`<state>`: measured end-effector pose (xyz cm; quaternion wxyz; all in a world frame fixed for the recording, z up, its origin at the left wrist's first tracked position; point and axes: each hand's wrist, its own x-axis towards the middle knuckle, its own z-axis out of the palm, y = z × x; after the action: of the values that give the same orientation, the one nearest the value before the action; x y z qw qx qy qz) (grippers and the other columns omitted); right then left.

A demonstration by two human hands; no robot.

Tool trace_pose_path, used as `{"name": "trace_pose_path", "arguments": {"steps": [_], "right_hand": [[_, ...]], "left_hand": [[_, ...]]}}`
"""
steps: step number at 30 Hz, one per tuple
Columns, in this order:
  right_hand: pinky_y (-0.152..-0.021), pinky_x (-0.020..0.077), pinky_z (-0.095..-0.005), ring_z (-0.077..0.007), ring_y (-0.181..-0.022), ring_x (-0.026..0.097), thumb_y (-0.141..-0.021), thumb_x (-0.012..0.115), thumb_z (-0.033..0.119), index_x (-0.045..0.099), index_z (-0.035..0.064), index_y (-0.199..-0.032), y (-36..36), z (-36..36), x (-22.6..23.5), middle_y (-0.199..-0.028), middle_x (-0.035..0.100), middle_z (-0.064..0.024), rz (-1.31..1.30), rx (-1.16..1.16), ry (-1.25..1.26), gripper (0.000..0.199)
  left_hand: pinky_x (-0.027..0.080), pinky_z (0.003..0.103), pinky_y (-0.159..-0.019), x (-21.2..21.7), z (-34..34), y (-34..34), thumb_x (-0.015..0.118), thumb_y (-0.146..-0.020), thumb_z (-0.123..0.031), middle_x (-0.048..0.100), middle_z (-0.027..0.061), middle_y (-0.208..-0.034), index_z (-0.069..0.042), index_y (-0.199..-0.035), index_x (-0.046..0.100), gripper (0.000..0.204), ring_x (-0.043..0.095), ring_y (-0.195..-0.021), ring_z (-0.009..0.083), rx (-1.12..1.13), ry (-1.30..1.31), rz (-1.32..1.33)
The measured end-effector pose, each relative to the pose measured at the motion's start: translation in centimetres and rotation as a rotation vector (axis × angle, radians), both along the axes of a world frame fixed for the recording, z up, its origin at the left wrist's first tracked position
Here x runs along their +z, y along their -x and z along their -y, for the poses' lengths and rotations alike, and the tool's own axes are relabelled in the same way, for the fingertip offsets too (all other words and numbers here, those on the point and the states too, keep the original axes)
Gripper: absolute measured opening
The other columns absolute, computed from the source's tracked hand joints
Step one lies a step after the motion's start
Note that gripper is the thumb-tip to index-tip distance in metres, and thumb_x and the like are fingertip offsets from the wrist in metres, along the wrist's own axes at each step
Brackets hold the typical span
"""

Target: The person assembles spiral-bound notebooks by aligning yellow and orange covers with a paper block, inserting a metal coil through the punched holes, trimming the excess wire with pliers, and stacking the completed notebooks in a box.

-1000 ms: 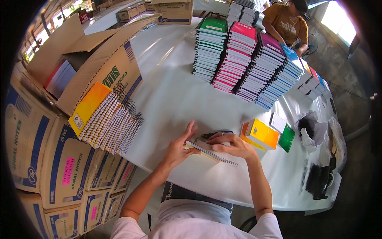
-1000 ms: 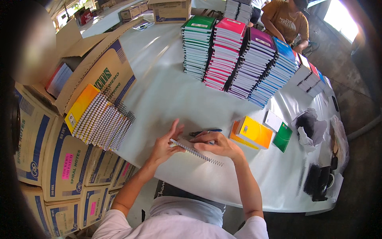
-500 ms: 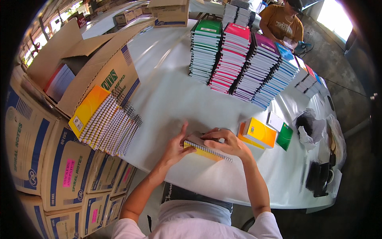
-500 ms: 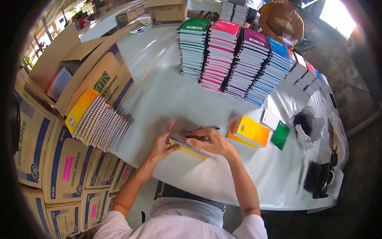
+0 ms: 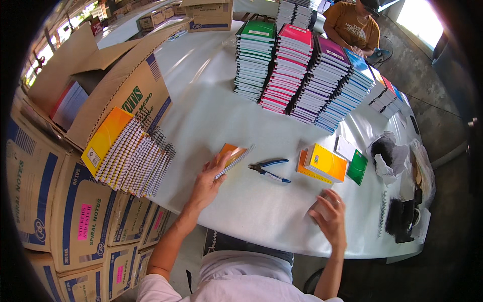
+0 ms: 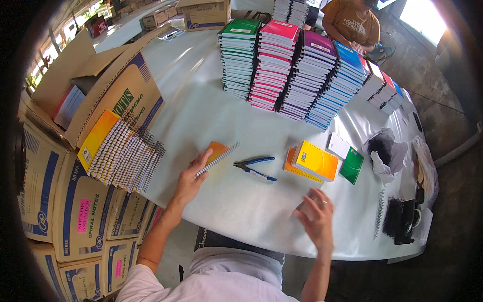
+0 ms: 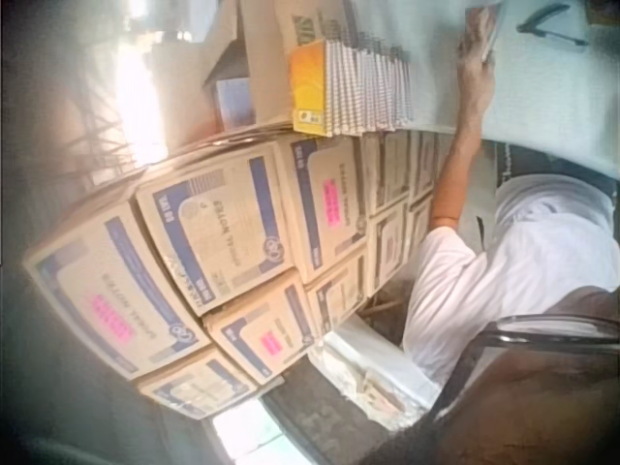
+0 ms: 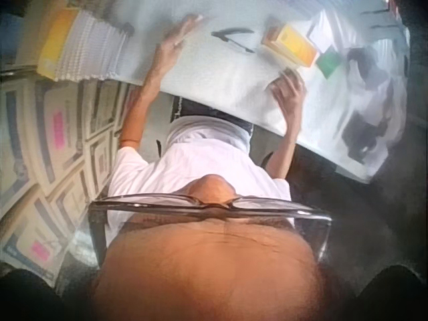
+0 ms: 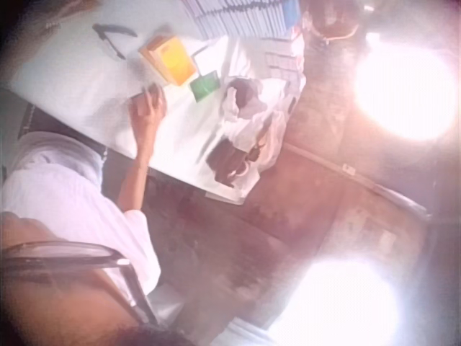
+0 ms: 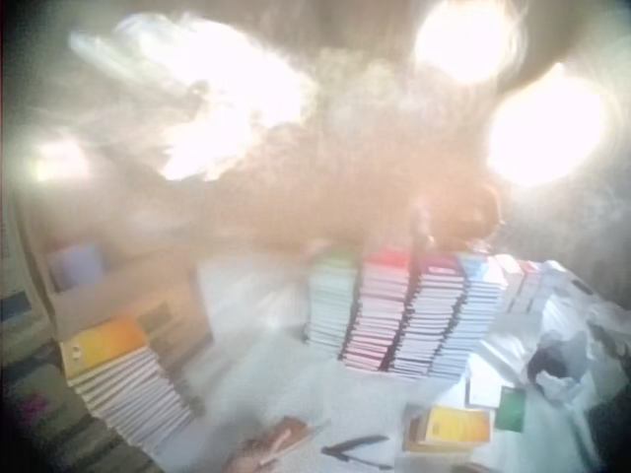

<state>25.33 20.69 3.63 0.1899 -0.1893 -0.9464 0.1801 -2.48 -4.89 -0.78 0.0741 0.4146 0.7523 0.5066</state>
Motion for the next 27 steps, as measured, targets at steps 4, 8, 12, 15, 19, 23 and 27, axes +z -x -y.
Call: {"name": "trace_pose_path", "arguments": {"steps": [4, 8, 12, 15, 19, 23, 27], "right_hand": [[-0.108, 0.0351, -0.0495, -0.0329, -0.13, 0.043, -0.083, 0.072, 0.018, 0.06, 0.0126, -0.126, 10.5, 3.3, -1.2, -0.138, 0.048, -0.0159, -0.061, 0.269, -0.047, 0.044], [-0.1, 0.041, -0.0478, -0.0349, -0.12, 0.048, -0.088, 0.066, 0.016, 0.057, 0.012, -0.129, 15.5, 2.5, -5.1, -0.13, 0.049, -0.0183, -0.045, 0.265, -0.287, 0.042], [-0.087, 0.0455, -0.0438, -0.0319, -0.103, 0.054, -0.087, 0.067, 0.018, 0.059, 0.0114, -0.126, 14.7, 5.0, -3.6, -0.111, 0.054, -0.0165, -0.085, 0.3, -0.083, 0.041], [-0.082, 0.0466, -0.04, -0.0292, -0.095, 0.055, -0.086, 0.069, 0.02, 0.06, 0.0115, -0.125, 13.9, 8.6, -0.5, -0.104, 0.055, -0.0138, -0.149, 0.402, -0.009, 0.041], [-0.073, 0.0434, -0.0392, -0.027, -0.091, 0.052, -0.085, 0.07, 0.028, 0.06, 0.0139, -0.124, 14.5, 9.5, -0.4, -0.102, 0.051, -0.0115, -0.219, 0.445, -0.106, 0.043], [-0.069, 0.0457, -0.0368, -0.0253, -0.085, 0.053, -0.084, 0.071, 0.027, 0.062, 0.0133, -0.122, 14.9, 9.3, 0.1, -0.096, 0.051, -0.0103, -0.251, 0.481, -0.2, 0.041], [-0.063, 0.0485, -0.0316, -0.0191, -0.079, 0.056, -0.09, 0.066, 0.026, 0.065, 0.0086, -0.117, 15.3, 9.3, 0.2, -0.09, 0.057, -0.0101, 0.044, 0.497, 0.34, 0.032]], "left_hand": [[0.024, 0.052, -0.115, -1.9, -0.5, -1.1, 0.055, -0.098, -0.022, 0.043, 0.0089, -0.149, -0.017, -0.151, 0.031, 0.059, 0.037, -0.139, 0.0352, 0.215, 0.052, -0.082], [0.028, 0.054, -0.112, -0.4, -1.0, -1.1, 0.052, -0.099, -0.028, 0.042, 0.0126, -0.149, -0.017, -0.152, 0.029, 0.058, 0.039, -0.138, 0.0344, 0.222, 0.24, -0.211], [0.033, 0.055, -0.11, 0.0, -0.5, -1.8, 0.051, -0.1, -0.026, 0.042, 0.014, -0.149, -0.017, -0.152, 0.027, 0.059, 0.041, -0.136, 0.0325, 0.258, 0.221, -0.172], [0.035, 0.055, -0.108, 0.2, -0.6, -2.1, 0.055, -0.096, -0.018, 0.044, 0.0139, -0.148, -0.017, -0.152, 0.027, 0.063, 0.043, -0.135, 0.0323, 0.284, 0.23, -0.221], [0.037, 0.054, -0.106, 1.0, -0.9, -2.4, 0.063, -0.084, -0.002, 0.045, 0.0133, -0.147, -0.016, -0.151, 0.028, 0.077, 0.045, -0.133, 0.0323, 0.3, 0.287, -0.327], [0.038, 0.054, -0.106, 1.1, -1.1, -2.2, 0.063, -0.076, 0.007, 0.049, 0.0126, -0.144, -0.013, -0.149, 0.033, 0.081, 0.047, -0.131, 0.0349, 0.336, 0.264, -0.356], [0.037, 0.051, -0.108, 1.0, -0.9, -1.9, 0.06, -0.075, 0.01, 0.05, 0.0109, -0.143, -0.011, -0.147, 0.037, 0.079, 0.046, -0.132, 0.0365, 0.34, 0.283, -0.444]]}}
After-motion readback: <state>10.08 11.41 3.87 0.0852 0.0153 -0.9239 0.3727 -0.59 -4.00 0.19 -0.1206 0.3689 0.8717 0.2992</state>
